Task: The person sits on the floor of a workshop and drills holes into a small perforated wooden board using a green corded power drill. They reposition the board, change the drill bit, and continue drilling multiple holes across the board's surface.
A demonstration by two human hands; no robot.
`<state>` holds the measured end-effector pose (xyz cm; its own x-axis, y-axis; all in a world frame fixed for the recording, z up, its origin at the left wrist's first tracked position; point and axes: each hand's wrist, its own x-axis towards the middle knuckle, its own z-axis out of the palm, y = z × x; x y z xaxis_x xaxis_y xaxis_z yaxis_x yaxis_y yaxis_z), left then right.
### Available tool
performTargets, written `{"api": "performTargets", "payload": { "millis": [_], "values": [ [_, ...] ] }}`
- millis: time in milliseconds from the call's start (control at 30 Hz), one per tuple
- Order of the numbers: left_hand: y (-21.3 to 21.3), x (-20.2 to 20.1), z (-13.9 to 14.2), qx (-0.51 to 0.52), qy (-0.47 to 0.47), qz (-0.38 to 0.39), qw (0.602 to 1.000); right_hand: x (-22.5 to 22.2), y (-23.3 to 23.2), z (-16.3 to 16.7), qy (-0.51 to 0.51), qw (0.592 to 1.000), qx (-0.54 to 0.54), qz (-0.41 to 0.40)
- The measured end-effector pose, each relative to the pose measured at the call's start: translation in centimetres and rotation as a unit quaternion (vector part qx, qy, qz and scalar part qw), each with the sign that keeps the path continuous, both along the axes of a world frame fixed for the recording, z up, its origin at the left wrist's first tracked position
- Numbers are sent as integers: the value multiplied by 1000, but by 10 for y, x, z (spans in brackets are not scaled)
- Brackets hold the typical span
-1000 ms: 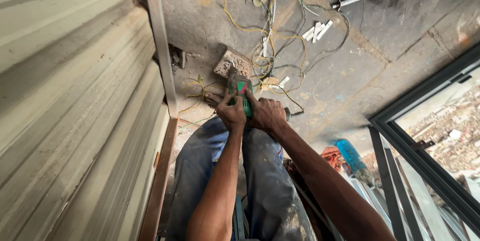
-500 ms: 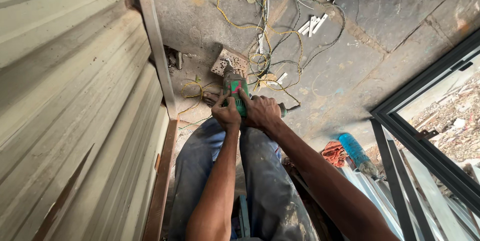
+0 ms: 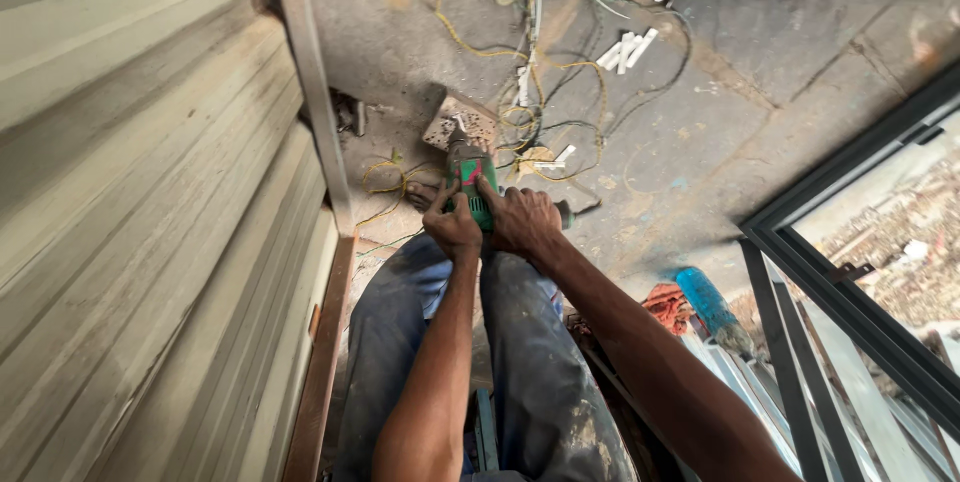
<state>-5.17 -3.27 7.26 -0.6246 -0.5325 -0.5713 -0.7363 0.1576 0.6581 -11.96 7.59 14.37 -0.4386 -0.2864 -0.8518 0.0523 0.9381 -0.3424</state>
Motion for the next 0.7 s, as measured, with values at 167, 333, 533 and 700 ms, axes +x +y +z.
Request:
{"api": "performTargets", "payload": {
  "millis": [167, 333, 533, 700],
  "values": [
    [1, 4, -2, -1, -22, 20, 1000, 2, 2, 0, -38, 999, 18, -7],
    [-1, 10, -2, 4, 2, 11, 1000, 8, -3, 3, -16, 1000, 8, -18],
    [-8, 4, -2, -6, 9, -18, 1000, 4, -10, 2, -31, 999, 14, -32],
    [-7, 1, -1, 10, -19, -13, 1000, 1, -8, 4, -46, 998, 26, -27]
  ]
}}
